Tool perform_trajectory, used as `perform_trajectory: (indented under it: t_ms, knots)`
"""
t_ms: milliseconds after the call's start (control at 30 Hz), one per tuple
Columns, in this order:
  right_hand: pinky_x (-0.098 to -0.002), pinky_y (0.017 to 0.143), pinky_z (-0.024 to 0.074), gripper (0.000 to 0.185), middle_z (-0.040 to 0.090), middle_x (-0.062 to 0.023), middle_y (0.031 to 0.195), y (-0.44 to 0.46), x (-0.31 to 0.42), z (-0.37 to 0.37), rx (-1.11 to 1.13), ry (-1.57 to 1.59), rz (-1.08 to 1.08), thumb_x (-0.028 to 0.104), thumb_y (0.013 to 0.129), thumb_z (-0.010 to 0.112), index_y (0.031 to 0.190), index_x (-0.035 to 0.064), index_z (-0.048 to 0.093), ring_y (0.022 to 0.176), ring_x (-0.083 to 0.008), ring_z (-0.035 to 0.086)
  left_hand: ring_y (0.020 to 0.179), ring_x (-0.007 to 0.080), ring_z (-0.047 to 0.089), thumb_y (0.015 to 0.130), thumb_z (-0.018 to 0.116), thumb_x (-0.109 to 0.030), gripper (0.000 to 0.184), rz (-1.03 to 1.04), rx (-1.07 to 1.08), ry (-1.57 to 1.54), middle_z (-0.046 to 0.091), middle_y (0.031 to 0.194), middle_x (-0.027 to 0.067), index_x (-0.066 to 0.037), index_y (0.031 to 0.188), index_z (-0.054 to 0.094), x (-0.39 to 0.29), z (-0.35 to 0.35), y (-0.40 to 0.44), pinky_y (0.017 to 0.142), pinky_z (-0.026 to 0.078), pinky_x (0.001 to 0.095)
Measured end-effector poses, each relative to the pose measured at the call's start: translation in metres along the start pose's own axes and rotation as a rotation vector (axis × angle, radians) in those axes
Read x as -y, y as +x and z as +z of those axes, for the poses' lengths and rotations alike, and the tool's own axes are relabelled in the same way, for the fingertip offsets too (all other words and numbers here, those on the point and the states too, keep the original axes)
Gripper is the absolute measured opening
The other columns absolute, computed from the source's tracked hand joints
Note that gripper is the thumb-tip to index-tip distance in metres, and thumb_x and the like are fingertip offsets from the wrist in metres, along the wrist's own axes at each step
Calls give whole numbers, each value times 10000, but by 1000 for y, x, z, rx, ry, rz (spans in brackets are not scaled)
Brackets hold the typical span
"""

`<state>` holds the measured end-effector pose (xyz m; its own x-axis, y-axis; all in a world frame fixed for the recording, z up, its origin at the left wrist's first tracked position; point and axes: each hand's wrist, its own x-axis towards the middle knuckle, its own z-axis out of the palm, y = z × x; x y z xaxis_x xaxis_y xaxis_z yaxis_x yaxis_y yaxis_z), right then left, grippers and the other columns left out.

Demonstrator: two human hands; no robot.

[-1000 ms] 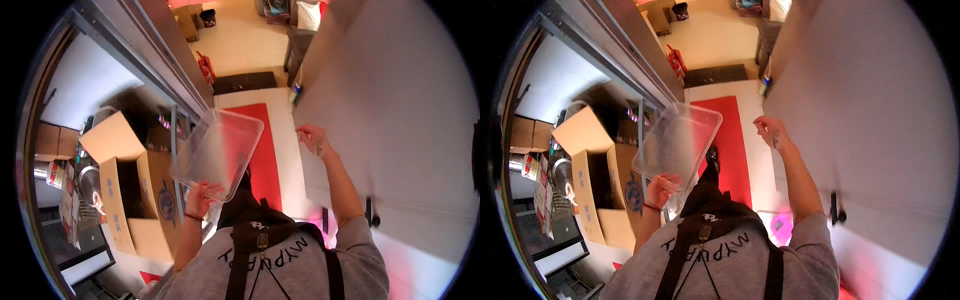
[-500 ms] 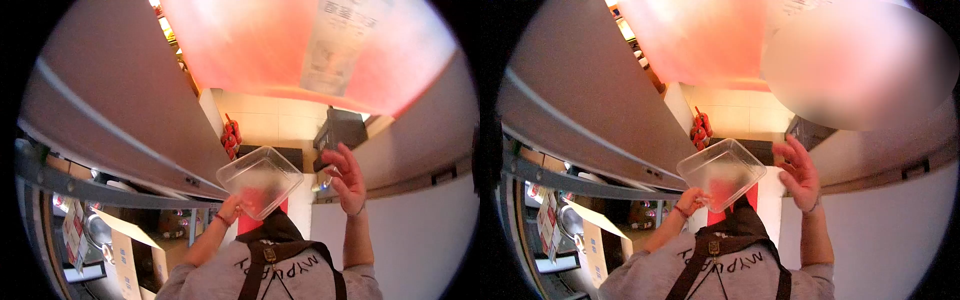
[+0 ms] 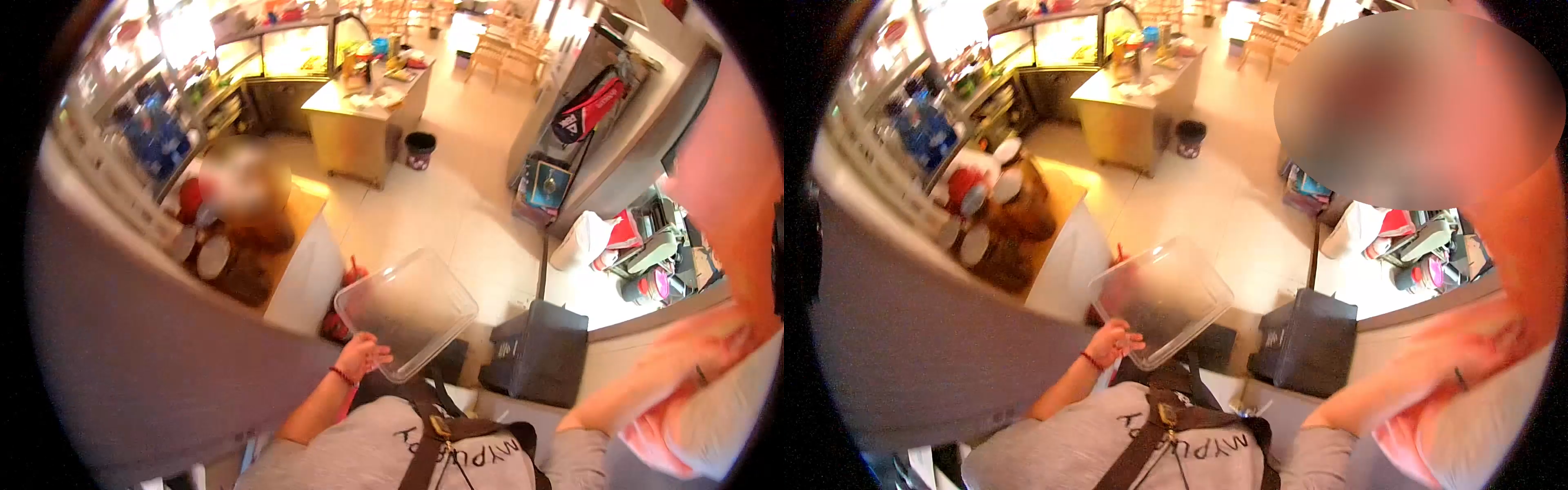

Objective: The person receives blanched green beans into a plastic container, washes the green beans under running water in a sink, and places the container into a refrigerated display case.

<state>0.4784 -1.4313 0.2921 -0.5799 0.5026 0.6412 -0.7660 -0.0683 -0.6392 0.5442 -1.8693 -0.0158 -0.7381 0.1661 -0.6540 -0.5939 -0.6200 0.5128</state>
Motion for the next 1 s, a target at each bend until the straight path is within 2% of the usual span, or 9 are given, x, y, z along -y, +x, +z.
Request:
perform_trajectory:
  t_ms: [200,233,300,333,400,433,567,867,1000]
  knots:
    - [-235,808,438,264,571,-96,1117,-1,-84,-160,154,-1591,-524,121,923,445,1123,-15,551,917,-162,550,693,314,639,699,504,81,304,-77,93,166,596,888,214,14,972,388,-22,21,209,453,455,300]
    - [-214,759,438,213,570,-61,986,-17,-118,-199,73,-1533,-179,119,909,471,1054,-2,570,830,-129,532,693,307,638,692,492,98,328,-55,52,149,601,887,210,3,988,387,-32,40,235,453,453,295]
    - [-206,648,444,97,505,2,703,-58,-190,-291,-714,-385,675,113,865,517,816,52,575,662,-90,478,735,308,639,687,467,127,390,-73,-14,150,609,913,213,-41,1029,381,-40,70,281,489,457,293]
    - [-242,605,446,75,510,-25,680,-81,-207,-293,-366,-774,783,94,820,535,832,34,579,615,-117,475,735,308,639,687,467,127,390,-83,-8,159,609,913,213,-41,1029,381,-47,94,296,489,457,293]
    - [-314,520,449,148,520,-80,634,-124,-239,-292,386,-1742,622,58,731,571,866,0,586,520,-170,469,776,291,640,708,486,118,403,-17,72,258,615,950,209,-74,1046,378,-74,141,317,534,457,276]
    - [-290,520,445,164,559,-44,649,-98,-243,-236,287,-1503,756,24,752,540,900,-10,601,555,-137,486,776,291,640,708,486,118,403,-7,74,285,615,950,209,-74,1046,378,-88,166,332,534,457,276]
    - [-333,579,462,183,606,-137,711,-127,-339,-378,-22,-1297,925,79,787,560,951,30,625,610,-210,551,808,269,643,728,536,100,385,-46,128,514,621,989,189,-88,1034,396,-106,232,404,543,428,244]
    - [-346,613,486,203,628,-137,811,80,-448,-407,-134,-1513,154,15,785,579,971,81,630,720,-281,619,894,365,627,693,398,141,359,-91,217,715,552,1057,297,-4,1020,369,-65,376,583,459,402,211]
    - [-319,709,513,285,613,-102,1050,203,-455,-357,-59,-1338,237,8,755,586,1025,94,623,837,-274,622,912,393,616,738,395,114,300,-412,246,536,554,1010,307,-15,1007,366,-56,460,658,436,422,206]
